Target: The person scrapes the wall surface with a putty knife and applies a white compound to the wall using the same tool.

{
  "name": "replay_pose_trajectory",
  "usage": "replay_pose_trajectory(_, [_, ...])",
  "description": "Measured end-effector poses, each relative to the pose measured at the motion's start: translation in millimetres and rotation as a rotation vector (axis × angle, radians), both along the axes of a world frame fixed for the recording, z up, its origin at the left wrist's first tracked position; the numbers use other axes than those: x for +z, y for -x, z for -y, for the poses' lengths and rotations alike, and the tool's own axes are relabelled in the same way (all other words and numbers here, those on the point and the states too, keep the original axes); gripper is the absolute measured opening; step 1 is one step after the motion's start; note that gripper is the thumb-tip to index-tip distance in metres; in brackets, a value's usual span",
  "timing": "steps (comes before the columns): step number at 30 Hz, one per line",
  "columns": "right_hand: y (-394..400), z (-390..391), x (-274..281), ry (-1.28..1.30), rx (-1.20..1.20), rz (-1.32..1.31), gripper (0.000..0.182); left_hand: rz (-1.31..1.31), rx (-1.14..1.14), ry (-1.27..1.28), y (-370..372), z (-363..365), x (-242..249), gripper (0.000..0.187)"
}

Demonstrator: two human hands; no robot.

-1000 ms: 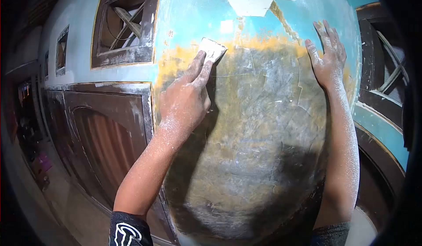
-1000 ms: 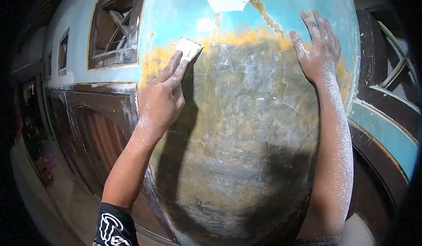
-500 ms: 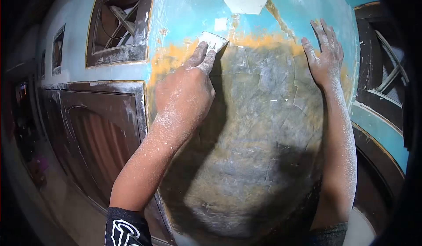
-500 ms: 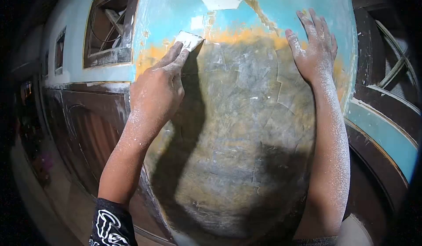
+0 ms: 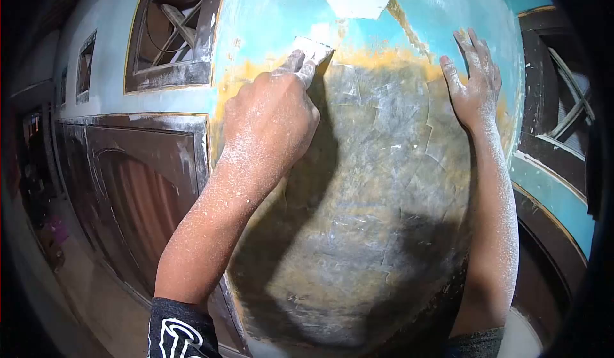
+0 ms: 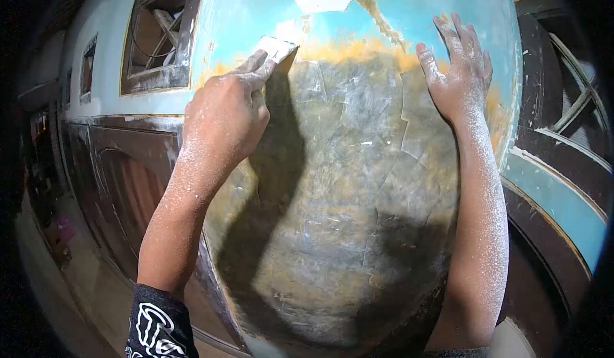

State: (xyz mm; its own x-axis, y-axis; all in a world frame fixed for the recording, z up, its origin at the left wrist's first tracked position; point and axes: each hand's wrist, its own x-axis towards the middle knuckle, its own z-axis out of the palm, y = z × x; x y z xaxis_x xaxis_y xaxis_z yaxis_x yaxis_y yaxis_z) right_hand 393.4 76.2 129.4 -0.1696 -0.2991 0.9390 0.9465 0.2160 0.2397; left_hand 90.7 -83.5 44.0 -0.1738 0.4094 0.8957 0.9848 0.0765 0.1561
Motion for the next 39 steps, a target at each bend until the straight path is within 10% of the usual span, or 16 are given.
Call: replay_pose_trajectory(39, [-1,3,-2,-0.021,0.000,0.011,0.056,0.103,-0.029,-0.103,3,-2,8,0.029])
